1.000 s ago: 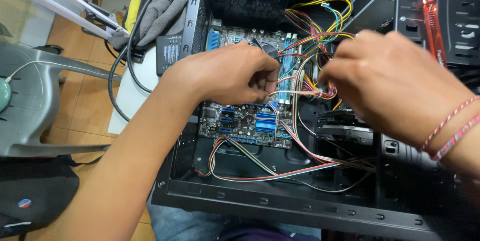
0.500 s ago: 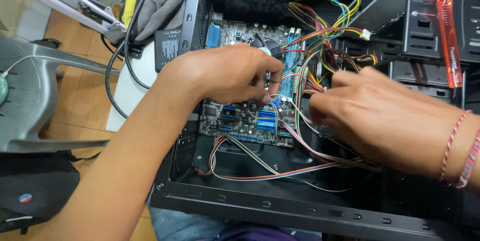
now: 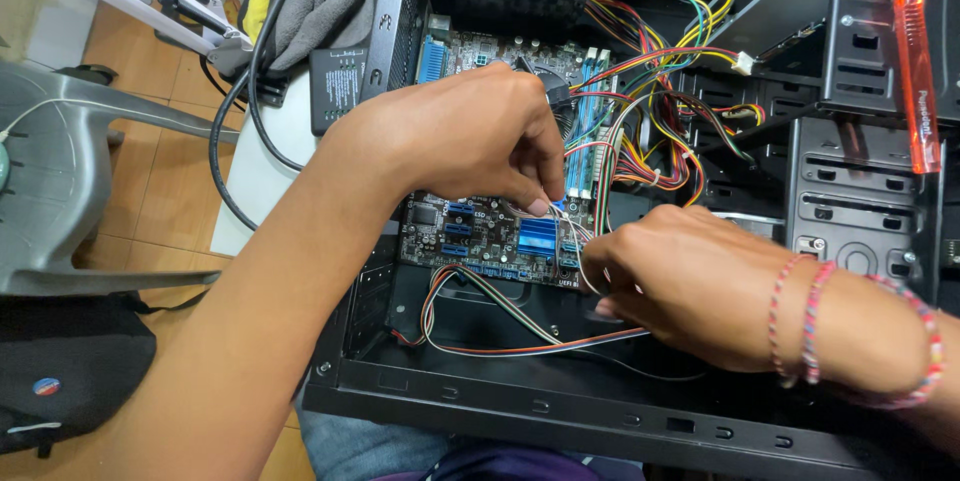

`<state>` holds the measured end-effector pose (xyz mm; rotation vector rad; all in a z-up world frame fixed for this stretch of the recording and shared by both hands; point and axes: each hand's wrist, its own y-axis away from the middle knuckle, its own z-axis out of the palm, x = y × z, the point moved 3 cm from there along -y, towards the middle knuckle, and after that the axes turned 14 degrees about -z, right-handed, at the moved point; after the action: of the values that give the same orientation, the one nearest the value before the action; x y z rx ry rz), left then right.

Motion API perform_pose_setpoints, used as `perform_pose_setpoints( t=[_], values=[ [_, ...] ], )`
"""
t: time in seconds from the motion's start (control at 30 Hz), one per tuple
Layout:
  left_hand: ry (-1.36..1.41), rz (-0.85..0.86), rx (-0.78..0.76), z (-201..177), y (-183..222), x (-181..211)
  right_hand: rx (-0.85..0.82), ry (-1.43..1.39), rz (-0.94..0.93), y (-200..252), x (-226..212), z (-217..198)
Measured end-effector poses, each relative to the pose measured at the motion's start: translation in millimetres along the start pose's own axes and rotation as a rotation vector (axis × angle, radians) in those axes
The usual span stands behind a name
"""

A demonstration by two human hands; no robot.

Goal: The person organizes and connects various internal power and data cables within a desktop computer chassis by hand, then uses a small brush to clean debris from the interior components.

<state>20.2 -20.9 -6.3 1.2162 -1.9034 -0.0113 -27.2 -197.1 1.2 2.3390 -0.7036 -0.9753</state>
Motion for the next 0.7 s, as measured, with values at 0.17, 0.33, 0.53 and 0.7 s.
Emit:
perform_pose_setpoints(
  t=[0.17, 0.33, 0.53, 0.7],
  values=[
    [-0.043, -0.058, 0.027, -1, 2, 2, 0.082, -0.093, 0.023, -14, 8, 9],
    [-0.048, -0.058, 0.007, -2, 3, 4, 0.312, -0.2, 0.034, -15, 18, 12],
    [-0.046, -0.07, -0.007, -3, 4, 5, 0.224, -0.144, 0.052, -24, 18, 11],
    [-0.034, -0.036, 0.014, -2, 3, 3, 0.257, -0.126, -0.048, -36, 17, 16]
  ],
)
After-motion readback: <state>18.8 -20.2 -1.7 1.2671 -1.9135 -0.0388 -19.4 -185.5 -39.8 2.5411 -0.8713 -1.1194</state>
